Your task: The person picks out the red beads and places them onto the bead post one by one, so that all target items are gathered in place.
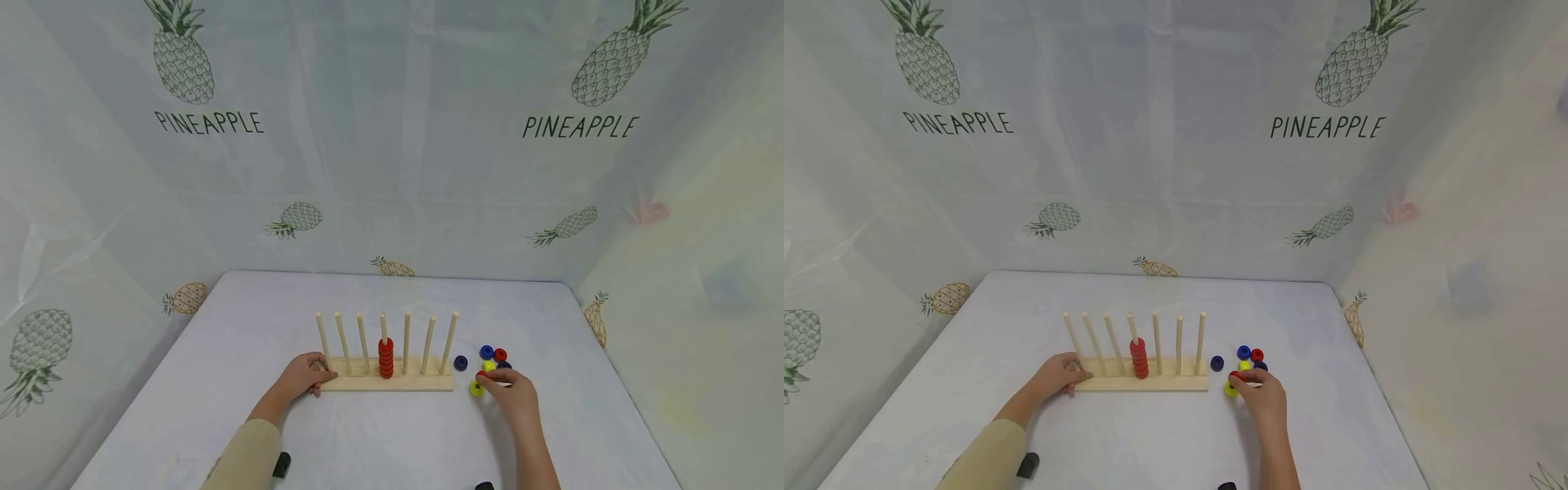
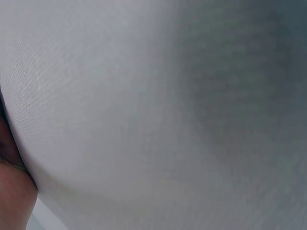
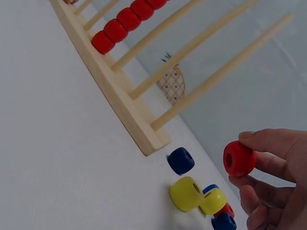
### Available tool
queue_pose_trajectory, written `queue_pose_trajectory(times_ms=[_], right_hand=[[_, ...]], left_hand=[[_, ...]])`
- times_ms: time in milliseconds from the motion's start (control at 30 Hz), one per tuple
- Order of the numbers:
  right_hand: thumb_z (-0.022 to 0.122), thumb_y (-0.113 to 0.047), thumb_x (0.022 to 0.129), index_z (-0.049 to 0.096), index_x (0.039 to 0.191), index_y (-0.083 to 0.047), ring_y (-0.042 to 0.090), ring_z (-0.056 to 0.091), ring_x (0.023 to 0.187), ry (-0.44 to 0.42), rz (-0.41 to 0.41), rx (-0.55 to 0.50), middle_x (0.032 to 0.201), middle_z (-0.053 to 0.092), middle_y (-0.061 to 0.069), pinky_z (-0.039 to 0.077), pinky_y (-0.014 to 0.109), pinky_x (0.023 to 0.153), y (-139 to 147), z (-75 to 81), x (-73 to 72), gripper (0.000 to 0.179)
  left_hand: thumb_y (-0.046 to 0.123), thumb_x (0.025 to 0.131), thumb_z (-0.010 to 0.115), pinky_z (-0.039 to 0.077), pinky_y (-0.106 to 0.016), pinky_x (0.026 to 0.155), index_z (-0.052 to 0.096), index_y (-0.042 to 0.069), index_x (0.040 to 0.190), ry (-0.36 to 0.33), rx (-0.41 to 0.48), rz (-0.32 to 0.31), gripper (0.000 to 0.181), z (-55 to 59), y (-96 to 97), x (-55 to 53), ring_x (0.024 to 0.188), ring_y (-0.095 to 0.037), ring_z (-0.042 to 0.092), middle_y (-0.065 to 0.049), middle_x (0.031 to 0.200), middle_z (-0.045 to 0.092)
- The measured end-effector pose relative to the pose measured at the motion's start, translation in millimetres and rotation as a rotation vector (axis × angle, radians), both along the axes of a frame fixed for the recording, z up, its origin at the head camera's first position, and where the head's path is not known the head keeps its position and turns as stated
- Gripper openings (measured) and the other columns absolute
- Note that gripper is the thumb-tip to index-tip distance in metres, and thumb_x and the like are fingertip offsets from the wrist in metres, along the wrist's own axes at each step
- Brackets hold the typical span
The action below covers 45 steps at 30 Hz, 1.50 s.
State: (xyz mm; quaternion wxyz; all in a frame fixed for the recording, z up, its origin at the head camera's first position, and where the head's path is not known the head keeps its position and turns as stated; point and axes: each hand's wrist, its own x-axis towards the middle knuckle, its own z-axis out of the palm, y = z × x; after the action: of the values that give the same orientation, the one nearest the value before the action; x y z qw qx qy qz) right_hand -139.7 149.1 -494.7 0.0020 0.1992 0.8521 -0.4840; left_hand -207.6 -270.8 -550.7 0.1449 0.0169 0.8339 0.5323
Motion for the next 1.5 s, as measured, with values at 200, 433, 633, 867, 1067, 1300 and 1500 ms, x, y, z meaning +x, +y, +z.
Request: queue_pose_trajectory(times_ms=[200,433,633,867,1067,1300,1500], right_hand=[[0.078,-0.03,0.084,0.073,0.094,-0.005,0.027,0.056,0.091,0.059,0.057,0.022,0.095,0.069,0.008,0.043,0.033,0.067,-11.4,2.5,2.3,0.027],[0.081,-0.027,0.081,0.073,0.087,-0.004,0.022,0.057,0.082,0.118,0.087,0.027,0.086,0.07,0.005,0.043,0.032,0.065,-22.7,1.3,3.2,0.025],[0.082,-0.025,0.08,0.074,0.084,-0.007,0.019,0.054,0.077,0.121,0.097,0.018,0.08,0.066,0.001,0.042,0.031,0.063,-32.8,0.5,1.9,0.02],[0.082,-0.028,0.08,0.074,0.083,-0.009,0.02,0.054,0.078,0.092,0.124,0.01,0.08,0.066,0.0,0.042,0.031,0.064,-45.8,3.6,2.5,0.022],[0.083,-0.028,0.079,0.073,0.082,-0.008,0.018,0.054,0.074,0.107,0.147,-0.011,0.079,0.066,0.0,0.043,0.031,0.061,-55.9,5.7,1.7,0.023],[0.083,-0.029,0.079,0.072,0.082,-0.009,0.017,0.053,0.072,0.097,0.177,-0.024,0.079,0.064,0.0,0.044,0.031,0.06,-67.4,10.7,2.7,0.023],[0.082,-0.029,0.08,0.072,0.084,-0.01,0.017,0.053,0.07,0.089,0.215,-0.031,0.08,0.063,0.0,0.044,0.031,0.059,-75.5,15.8,4.4,0.022]], left_hand=[[0.021,0.085,0.078,0.039,-0.022,0.043,0.061,0.004,0.09,-0.006,-0.009,0.004,0.025,2.5,1.7,1.0,0.042,-0.012,0.054,-0.001,0.05,0.052],[0.021,0.085,0.078,0.041,-0.023,0.044,0.061,0.004,0.09,-0.008,0.003,0.002,0.024,2.4,1.6,1.3,0.042,-0.012,0.055,0.0,0.05,0.051],[0.02,0.085,0.078,0.041,-0.023,0.043,0.061,0.004,0.089,-0.01,0.016,0.0,0.024,1.1,0.6,1.0,0.042,-0.012,0.055,0.0,0.05,0.051],[0.02,0.085,0.078,0.041,-0.023,0.043,0.061,0.004,0.088,-0.005,0.02,-0.005,0.023,1.4,0.3,0.5,0.042,-0.012,0.054,0.0,0.051,0.052],[0.02,0.085,0.078,0.042,-0.023,0.043,0.061,0.004,0.088,0.007,0.012,-0.012,0.023,-0.6,-1.1,0.2,0.042,-0.012,0.055,0.0,0.05,0.051],[0.021,0.085,0.078,0.041,-0.023,0.043,0.061,0.004,0.088,0.011,0.009,-0.013,0.024,-1.0,-1.3,-0.5,0.042,-0.013,0.055,-0.001,0.05,0.052],[0.021,0.085,0.078,0.04,-0.023,0.043,0.061,0.004,0.088,0.018,0.005,-0.021,0.024,-0.6,-1.3,0.2,0.042,-0.013,0.055,-0.002,0.051,0.054]])
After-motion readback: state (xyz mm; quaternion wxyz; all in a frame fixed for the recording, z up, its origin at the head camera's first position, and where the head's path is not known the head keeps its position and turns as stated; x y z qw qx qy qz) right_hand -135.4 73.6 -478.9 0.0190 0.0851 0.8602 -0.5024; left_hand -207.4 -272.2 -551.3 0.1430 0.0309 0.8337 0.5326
